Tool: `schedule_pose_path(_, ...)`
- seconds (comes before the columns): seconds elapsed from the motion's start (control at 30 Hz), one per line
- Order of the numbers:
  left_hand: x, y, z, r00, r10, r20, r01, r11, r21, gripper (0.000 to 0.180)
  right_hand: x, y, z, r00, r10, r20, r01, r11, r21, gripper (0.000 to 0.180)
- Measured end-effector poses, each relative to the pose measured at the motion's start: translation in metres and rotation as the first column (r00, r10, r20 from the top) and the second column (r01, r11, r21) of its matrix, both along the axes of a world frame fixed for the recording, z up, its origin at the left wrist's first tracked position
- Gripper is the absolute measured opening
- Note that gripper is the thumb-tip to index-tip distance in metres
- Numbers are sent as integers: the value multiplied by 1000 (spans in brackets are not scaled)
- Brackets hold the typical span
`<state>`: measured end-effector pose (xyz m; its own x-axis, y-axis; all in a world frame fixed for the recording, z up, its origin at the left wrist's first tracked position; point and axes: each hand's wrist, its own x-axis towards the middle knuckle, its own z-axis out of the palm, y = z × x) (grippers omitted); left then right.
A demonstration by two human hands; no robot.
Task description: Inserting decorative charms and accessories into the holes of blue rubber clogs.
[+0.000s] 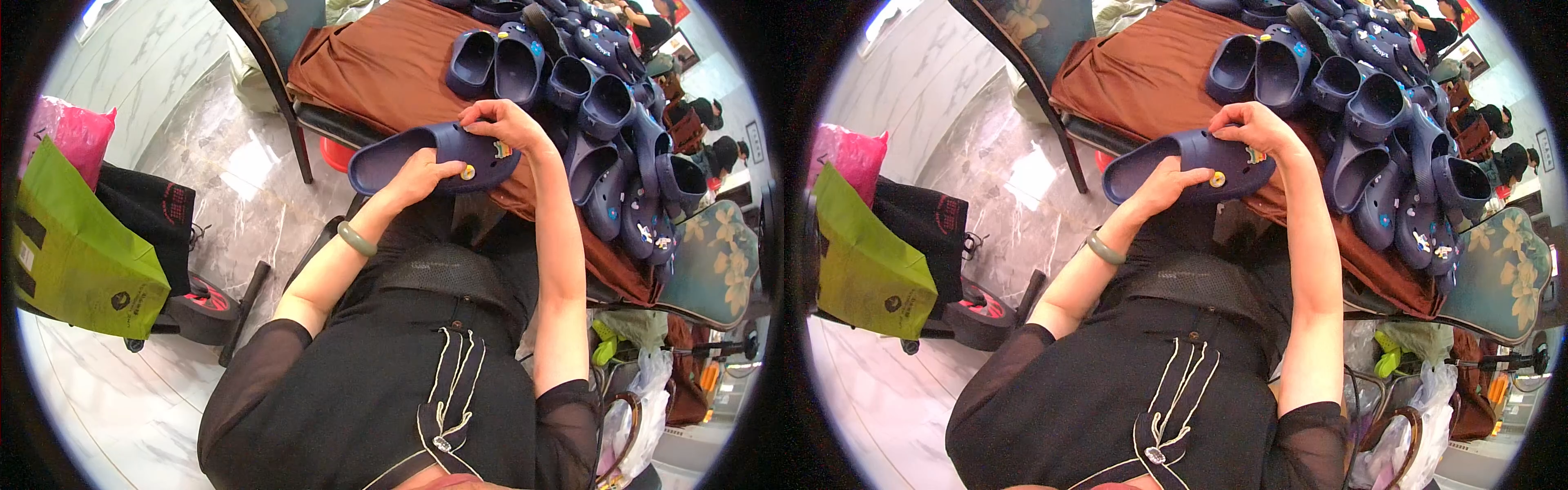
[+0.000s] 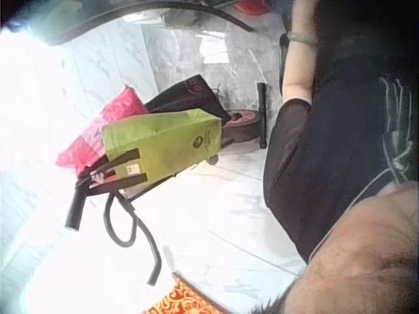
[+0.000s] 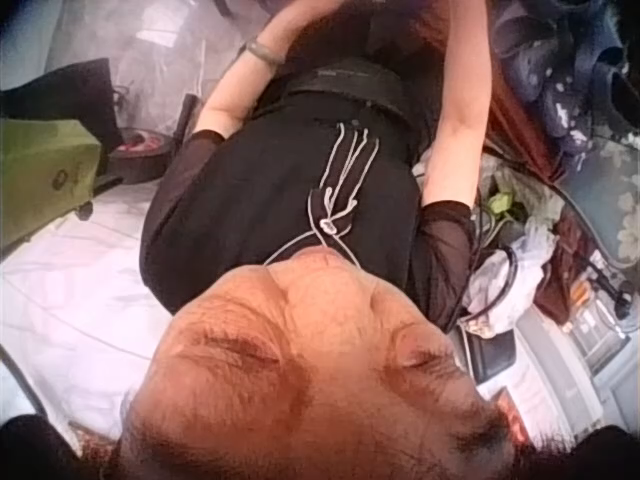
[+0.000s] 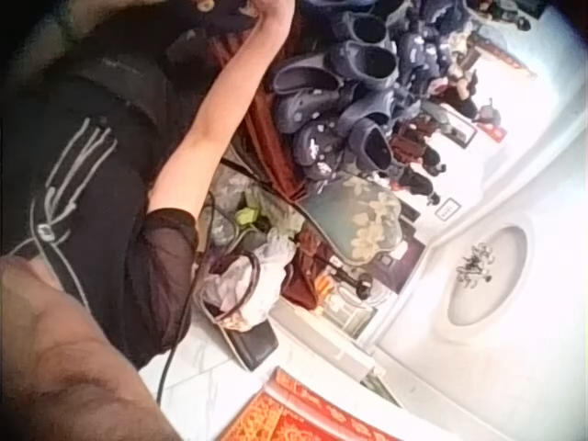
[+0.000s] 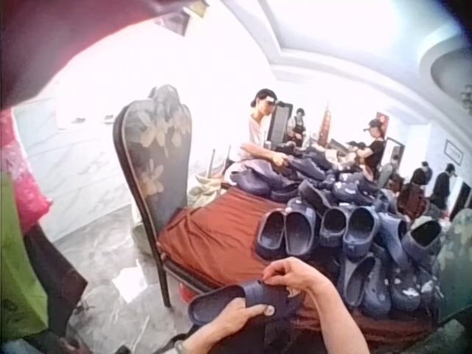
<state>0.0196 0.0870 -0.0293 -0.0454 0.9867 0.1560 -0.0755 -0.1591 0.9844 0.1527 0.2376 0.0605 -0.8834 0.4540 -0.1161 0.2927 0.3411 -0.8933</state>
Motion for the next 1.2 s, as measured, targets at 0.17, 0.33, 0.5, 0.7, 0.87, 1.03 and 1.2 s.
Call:
schedule_pose_path(0.17, -3, 7, -6, 999, -46, -9, 46, 999, -10, 42, 4, -13, -3, 974, -216, 74, 205, 970, 128, 16)
schedule_pose_path(0.33, -1, 3, 2, 999, 0, -49, -2, 999, -41, 39, 11, -16, -21, 948, -316, -33, 308, 888, 343, 17)
schedule_pose_path(0.5, -1, -3, 20, 998, -18, -58, 16, 999, -36, 38, 14, -11, -4, 979, -201, -46, 204, 977, 61, 20)
schedule_pose_path(0.7, -3, 5, 9, 998, -47, -43, 44, 997, -60, 37, 9, -7, 4, 977, -189, 97, 179, 979, 101, 19)
schedule_pose_path(0.87, -3, 5, 6, 999, -45, -16, 45, 998, -48, 37, 12, -20, -15, 965, -246, -88, 261, 895, 361, 19)
schedule_pose_path(1.03, -3, 7, 1, 999, -43, -24, 41, 997, -66, 36, 11, -26, -13, 963, -245, -116, 271, 868, 417, 19)
schedule_pose_path(1.2, 1, 2, 11, 999, -25, -32, 23, 997, -68, 35, 13, -20, -21, 946, -312, -87, 316, 831, 458, 18)
